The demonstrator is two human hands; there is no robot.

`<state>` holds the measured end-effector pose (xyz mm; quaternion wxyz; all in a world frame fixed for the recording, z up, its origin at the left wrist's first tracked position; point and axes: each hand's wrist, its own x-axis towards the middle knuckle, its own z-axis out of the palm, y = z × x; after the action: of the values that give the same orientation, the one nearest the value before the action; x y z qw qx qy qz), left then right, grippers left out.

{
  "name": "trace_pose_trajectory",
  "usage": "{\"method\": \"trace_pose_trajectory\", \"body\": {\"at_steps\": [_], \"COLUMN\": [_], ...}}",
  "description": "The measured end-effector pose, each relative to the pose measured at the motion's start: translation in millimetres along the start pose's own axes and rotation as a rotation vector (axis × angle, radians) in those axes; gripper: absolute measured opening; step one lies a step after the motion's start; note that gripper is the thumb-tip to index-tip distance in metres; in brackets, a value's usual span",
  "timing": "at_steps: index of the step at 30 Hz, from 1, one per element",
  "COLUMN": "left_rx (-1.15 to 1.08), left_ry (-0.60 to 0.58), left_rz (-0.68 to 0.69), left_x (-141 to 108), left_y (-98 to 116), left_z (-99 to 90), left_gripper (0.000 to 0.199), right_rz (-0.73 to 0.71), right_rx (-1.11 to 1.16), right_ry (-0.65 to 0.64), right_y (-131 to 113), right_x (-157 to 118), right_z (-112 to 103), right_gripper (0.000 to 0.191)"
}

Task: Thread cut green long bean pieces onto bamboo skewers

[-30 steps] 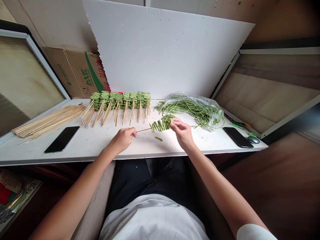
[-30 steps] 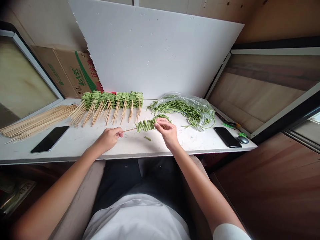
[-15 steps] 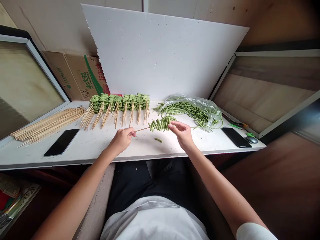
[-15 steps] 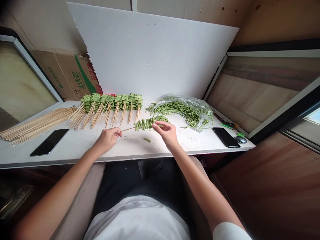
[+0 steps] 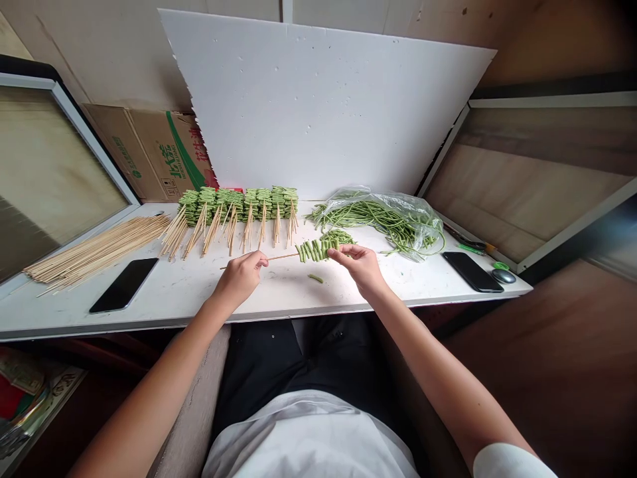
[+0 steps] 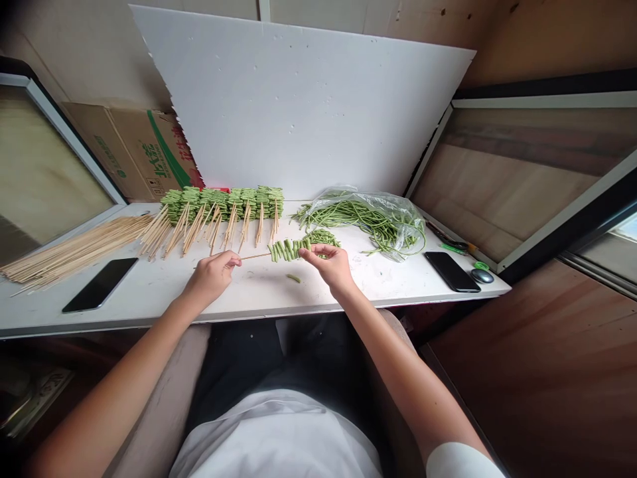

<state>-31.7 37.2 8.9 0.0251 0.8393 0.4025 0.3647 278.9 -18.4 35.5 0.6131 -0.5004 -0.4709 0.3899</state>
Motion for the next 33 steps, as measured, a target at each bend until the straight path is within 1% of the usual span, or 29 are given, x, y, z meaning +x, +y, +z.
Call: {"method": "trace_pose_trajectory", "body": {"at_steps": [4,7,10,12,14,15,16,17,19,21,23,25,27,29,31,33], "left_rx": [0.027,-0.008,-0.078,-0.105,-0.101,-0.089,-0.076,-0.064,-0.048,-0.043,-0.032,0.005,0.067,0.108,0.083,0.011], "left_ry": [-0.005,-0.063,-0.121,-0.153,-0.18,-0.187,-0.194,-0.192,-0.18,-0.194,-0.214,-0.211,-0.182,-0.143,-0.11,-0.116], "left_rz": [0.008,-0.005,-0.017,-0.054,-0.129,-0.171,-0.202,-0.221,-0.245,-0.256,-0.248,-0.218,-0.17,-0.115,-0.061,-0.015], "left_x": [0.3,2.8,6.2,5.6,0.3,-4.2,-9.8,-15.9,-27.9,-36.5,-40.0,-39.8,-38.3,-37.1,-36.7,-36.9], "left_y": [1.4,1.2,-5.4,-16.4,-32.4,-41.4,-50.3,-58.6,-71.7,-79.1,-81.7,-81.1,-77.5,-69.8,-57.3,-41.6], "left_z": [-1.3,-1.8,-2.1,-3.5,-6.7,-8.9,-11.4,-14.1,-19.4,-23.8,-26.8,-28.6,-28.9,-27.0,-22.3,-14.9], "left_gripper": [0.028,0.031,0.031,0.028,0.025,0.024,0.023,0.024,0.025,0.027,0.028,0.028,0.028,0.029,0.031,0.038], "right_rz": [0.065,0.117,0.194,0.212,0.174,0.141,0.106,0.07,-0.01,-0.104,-0.206,-0.305,-0.377,-0.423,-0.478,-0.552], "right_rx": [0.011,-0.003,-0.027,-0.017,-0.004,-0.004,-0.013,-0.033,-0.093,-0.169,-0.243,-0.323,-0.429,-0.557,-0.69,-0.816], "right_ry": [-0.019,-0.042,-0.036,0.03,0.138,0.183,0.207,0.208,0.134,0.013,-0.085,-0.158,-0.245,-0.375,-0.515,-0.621], "right_y": [3.5,11.8,22.8,28.9,32.5,33.4,33.7,33.5,32.2,30.3,28.4,26.7,25.4,24.8,25.6,28.2], "right_x": [0.6,1.4,2.2,3.2,4.9,5.8,6.7,7.2,6.5,2.8,-3.3,-9.3,-12.8,-12.9,-10.8,-8.5], "right_z": [-0.2,0.6,3.3,5.5,6.9,7.2,7.3,7.5,9.0,13.1,19.8,27.7,35.8,44.1,53.4,63.8], "right_gripper": [0.045,0.042,0.045,0.057,0.072,0.075,0.073,0.066,0.049,0.037,0.031,0.027,0.029,0.035,0.041,0.047]}}
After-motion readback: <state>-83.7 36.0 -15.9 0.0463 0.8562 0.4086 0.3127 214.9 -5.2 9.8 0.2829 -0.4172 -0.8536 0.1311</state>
